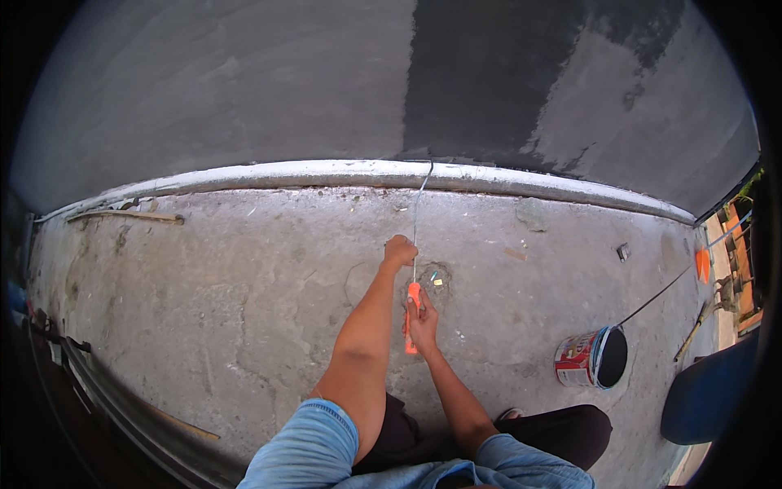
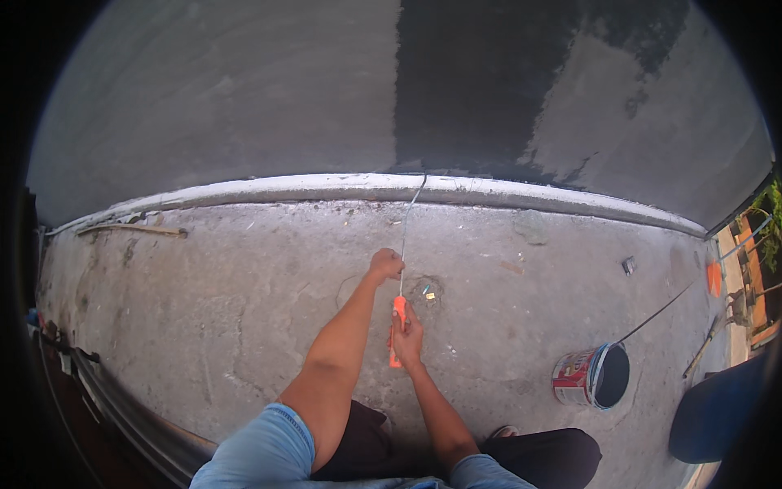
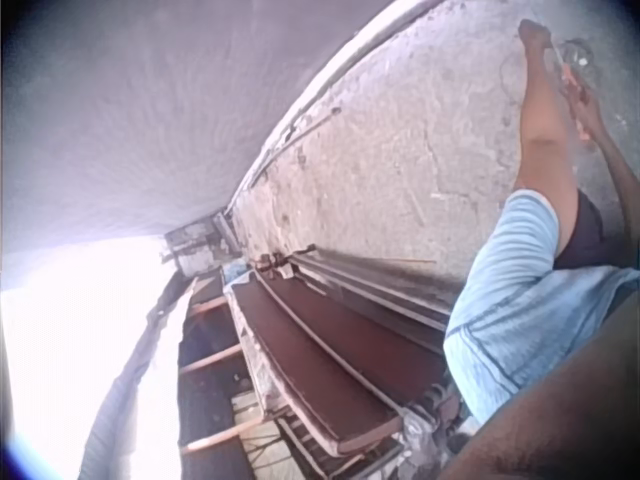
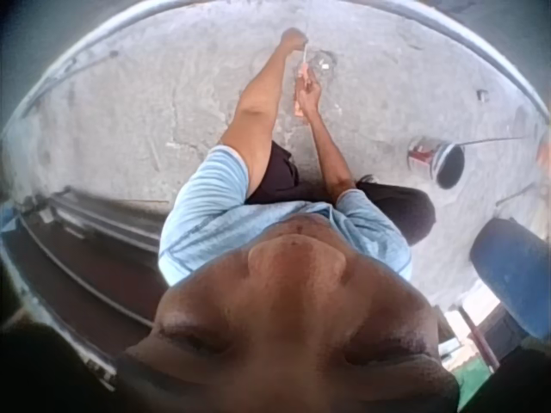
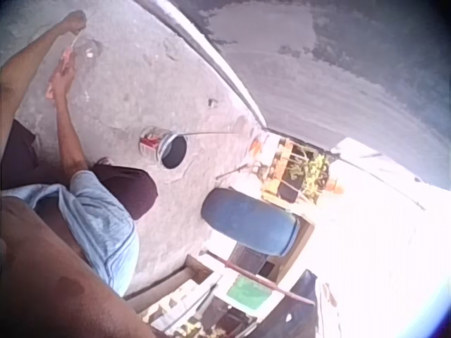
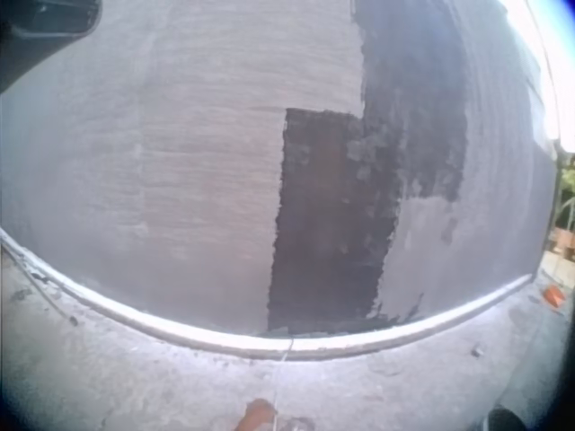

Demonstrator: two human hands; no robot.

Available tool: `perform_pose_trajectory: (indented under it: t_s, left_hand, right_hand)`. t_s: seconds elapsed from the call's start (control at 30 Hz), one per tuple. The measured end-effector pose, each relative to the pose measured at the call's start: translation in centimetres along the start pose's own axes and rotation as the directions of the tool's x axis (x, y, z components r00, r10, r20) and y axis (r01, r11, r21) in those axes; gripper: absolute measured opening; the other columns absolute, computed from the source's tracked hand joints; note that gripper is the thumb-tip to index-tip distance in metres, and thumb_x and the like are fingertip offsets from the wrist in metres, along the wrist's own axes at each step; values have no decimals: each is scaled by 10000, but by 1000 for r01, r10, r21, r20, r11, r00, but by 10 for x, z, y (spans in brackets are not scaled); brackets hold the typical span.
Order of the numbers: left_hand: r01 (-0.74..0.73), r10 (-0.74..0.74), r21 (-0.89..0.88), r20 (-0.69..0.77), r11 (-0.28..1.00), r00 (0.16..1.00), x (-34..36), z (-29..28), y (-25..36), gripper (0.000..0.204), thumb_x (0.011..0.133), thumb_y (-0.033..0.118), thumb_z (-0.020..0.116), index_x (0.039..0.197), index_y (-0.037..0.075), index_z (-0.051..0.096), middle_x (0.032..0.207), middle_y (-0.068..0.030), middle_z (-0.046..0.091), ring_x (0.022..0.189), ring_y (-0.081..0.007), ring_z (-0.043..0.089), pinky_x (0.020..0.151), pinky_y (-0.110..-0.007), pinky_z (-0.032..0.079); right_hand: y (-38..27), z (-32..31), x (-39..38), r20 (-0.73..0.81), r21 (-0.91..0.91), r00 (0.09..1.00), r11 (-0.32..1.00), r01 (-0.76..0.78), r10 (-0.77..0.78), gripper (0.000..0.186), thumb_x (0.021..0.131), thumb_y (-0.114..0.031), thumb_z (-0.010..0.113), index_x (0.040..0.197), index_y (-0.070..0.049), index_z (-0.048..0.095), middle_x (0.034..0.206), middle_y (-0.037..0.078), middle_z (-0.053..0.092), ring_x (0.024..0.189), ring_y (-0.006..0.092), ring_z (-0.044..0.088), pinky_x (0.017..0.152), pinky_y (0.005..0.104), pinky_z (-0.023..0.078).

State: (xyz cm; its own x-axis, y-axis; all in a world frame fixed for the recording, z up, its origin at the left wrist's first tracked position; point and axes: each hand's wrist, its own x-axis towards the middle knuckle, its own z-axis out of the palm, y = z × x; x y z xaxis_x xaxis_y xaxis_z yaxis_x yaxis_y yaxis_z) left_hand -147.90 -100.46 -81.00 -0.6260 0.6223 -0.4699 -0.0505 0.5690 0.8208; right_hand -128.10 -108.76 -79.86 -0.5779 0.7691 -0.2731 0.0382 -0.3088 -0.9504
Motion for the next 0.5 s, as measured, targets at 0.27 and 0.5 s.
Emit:
perform_pose_trajectory:
  t_s: [0.27,0.5]
  left_hand:
    - [2,16,-122,146,993,989,-13,-22,8,202,758,-8,716,944,-55,654,870,-133,673,737,-219,689,614,-344,627]
    - [8,-7,-26,39,1000,999,-11,-5,-4,192,748,-24,724,927,-53,663,867,-142,679,736,-218,701,623,-350,634]
  right_hand:
    - [7,8,-8,-44,34,998,999,40,-39,560,1014,-204,573,1504,-27,370,577,-6,508,418,74,456,378,256,391]
    - [10,-3,-7,-2,46,1000,999,25,-25,574,1018,-203,568,1509,-7,343,625,12,547,408,90,470,367,269,401]
